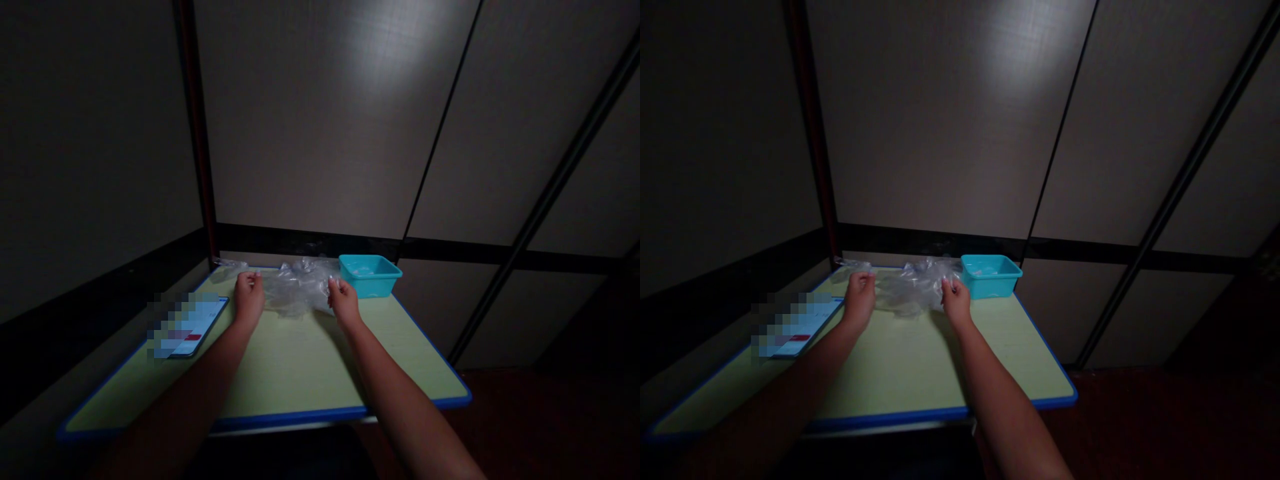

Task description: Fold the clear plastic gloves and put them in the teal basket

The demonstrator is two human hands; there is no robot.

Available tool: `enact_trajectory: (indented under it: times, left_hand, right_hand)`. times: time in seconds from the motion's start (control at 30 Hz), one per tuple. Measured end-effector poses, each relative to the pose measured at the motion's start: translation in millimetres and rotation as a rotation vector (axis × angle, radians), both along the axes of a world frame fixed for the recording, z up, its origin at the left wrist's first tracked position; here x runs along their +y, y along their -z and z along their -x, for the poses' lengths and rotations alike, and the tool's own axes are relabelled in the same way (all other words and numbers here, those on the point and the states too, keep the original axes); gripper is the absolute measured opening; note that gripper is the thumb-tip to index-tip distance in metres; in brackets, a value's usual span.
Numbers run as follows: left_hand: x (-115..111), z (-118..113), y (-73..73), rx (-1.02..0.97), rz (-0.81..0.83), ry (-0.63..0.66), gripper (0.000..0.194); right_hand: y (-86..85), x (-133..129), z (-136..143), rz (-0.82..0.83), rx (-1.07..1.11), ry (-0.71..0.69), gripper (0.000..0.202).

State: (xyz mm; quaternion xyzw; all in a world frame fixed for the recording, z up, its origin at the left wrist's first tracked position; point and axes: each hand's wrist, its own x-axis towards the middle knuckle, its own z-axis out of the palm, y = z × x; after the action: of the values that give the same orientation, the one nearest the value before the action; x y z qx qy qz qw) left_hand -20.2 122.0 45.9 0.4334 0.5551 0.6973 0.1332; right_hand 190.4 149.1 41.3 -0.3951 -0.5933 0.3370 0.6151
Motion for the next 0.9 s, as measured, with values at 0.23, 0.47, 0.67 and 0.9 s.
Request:
enact_trajectory:
  times: [0.23, 0.47, 0.67, 0.9]
  left_hand:
    - [-11, -29, 2.0, 0.273, 0.101, 0.582, 0.032]
    - [-13, -26, 2.3, 0.22, 0.263, 0.686, 0.035]
    - [-16, -26, -0.2, 0.112, 0.287, 0.735, 0.028]
    - [-18, -27, -4.5, -0.249, 0.202, 0.624, 0.033]
  right_hand:
    - [0.5, -7, 7, 0.081, -0.132, -0.342, 0.045]
    - [-0.3, -9, 8, 0.001, -0.238, -0.279, 0.041]
    - [8.8, 1, 6, -0.025, -0.24, -0.172, 0.037]
    - [-1.0, -6, 9, 0.034, -0.02, -0.109, 0.028]
